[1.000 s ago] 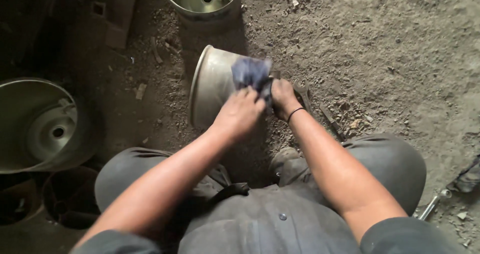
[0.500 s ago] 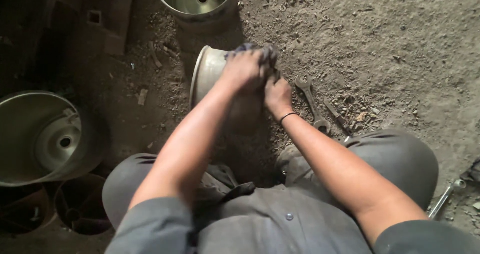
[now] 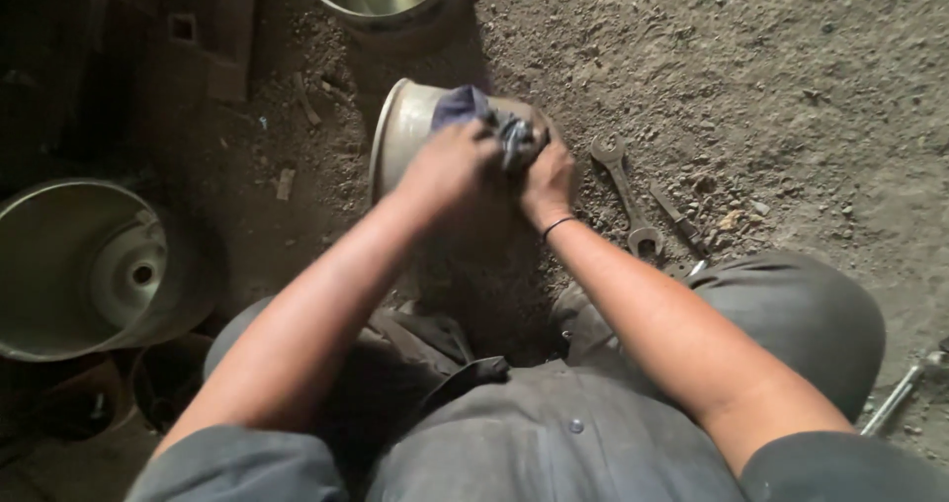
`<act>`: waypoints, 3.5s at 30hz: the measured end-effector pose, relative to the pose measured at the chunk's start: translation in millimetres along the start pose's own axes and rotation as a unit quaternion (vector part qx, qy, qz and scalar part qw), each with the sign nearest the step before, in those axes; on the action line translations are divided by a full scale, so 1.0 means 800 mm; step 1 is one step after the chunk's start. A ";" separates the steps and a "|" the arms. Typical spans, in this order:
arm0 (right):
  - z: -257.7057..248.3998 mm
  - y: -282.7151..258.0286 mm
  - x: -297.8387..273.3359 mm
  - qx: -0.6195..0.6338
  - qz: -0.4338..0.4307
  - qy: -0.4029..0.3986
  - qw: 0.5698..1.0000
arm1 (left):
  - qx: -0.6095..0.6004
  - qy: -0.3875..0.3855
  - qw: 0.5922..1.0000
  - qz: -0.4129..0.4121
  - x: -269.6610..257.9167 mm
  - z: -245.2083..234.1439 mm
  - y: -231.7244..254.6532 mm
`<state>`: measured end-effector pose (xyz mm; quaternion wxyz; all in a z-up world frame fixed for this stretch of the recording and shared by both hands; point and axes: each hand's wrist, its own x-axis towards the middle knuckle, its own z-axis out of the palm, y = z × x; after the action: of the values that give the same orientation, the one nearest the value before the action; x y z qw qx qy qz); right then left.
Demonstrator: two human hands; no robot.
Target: Clean and rub a cylindrical metal part using hands, a cloth, and a small block.
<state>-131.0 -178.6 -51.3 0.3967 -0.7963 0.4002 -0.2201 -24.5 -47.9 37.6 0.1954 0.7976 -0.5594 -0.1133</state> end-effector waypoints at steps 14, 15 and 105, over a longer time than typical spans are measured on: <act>-0.017 -0.016 0.025 -0.053 0.074 -0.038 0.995 | -0.059 -0.168 0.959 -0.218 -0.101 -0.114 0.023; -0.016 -0.007 0.026 -0.045 0.094 -0.031 0.994 | -0.025 -0.116 0.936 -0.331 -0.105 -0.145 0.025; -0.108 -0.090 -0.092 -0.296 -0.247 -0.273 0.881 | -0.064 0.086 0.889 -0.446 -0.082 -0.044 -0.056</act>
<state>-198.3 -131.4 55.3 0.1687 -0.9782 0.1130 0.0434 4.2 33.6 47.0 0.2224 0.9555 -0.1171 -0.1546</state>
